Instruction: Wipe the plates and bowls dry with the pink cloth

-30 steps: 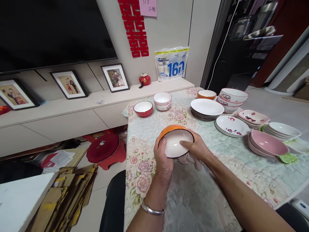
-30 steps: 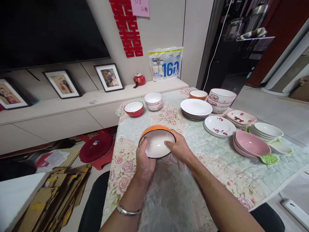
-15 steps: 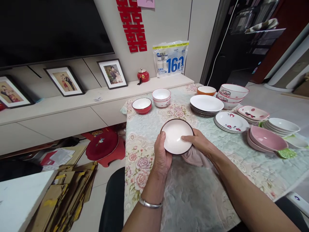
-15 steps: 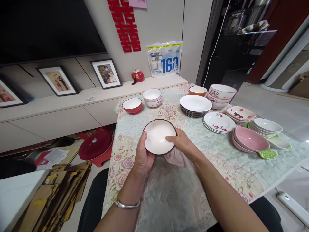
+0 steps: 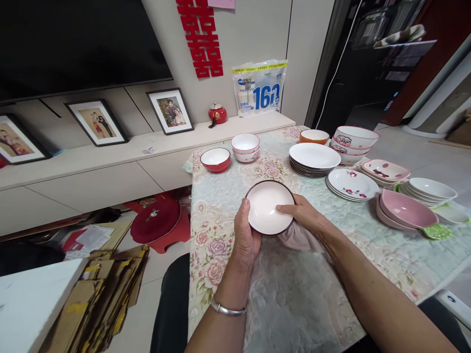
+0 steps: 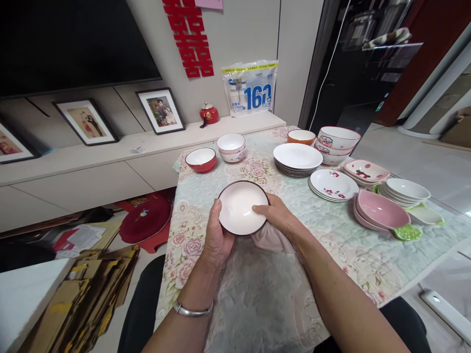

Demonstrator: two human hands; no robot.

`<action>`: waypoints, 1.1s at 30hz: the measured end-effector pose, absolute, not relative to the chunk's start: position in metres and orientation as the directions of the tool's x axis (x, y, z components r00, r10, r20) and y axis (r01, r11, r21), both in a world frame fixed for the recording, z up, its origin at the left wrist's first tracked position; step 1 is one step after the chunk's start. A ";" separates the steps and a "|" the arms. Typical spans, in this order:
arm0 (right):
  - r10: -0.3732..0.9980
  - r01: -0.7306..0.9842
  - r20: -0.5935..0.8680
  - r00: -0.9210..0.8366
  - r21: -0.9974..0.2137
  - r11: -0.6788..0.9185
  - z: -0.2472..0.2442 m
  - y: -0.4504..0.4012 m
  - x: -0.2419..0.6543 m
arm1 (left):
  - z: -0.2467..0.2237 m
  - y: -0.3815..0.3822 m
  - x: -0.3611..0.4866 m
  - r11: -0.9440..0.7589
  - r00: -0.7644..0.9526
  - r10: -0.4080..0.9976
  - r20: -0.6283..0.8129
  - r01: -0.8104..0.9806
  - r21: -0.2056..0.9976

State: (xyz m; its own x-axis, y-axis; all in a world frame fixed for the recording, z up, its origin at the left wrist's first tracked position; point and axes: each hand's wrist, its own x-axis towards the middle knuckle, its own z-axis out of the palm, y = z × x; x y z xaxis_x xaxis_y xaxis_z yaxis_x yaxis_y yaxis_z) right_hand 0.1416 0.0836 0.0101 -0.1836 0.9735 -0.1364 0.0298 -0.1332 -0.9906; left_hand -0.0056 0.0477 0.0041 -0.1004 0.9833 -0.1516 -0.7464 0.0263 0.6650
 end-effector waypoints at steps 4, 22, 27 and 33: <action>0.970 0.006 -0.166 -0.176 -0.986 -0.168 0.010 0.083 0.142 | 0.004 0.047 -0.006 0.032 -0.095 0.984 -0.150 -0.738 0.674; 0.997 -0.119 0.079 0.003 -0.990 0.078 0.014 0.083 0.136 | 0.002 0.044 0.005 0.136 -0.022 0.968 -0.249 -0.790 0.598; 0.993 -0.075 -0.112 -0.035 -0.991 -0.115 0.010 0.083 0.137 | -0.003 0.042 0.010 0.031 -0.102 0.983 -0.154 -0.734 0.679; 0.987 0.024 -0.149 -0.065 -0.989 -0.148 0.009 0.088 0.151 | 0.000 0.043 0.003 0.124 -0.035 0.976 -0.213 -0.717 0.686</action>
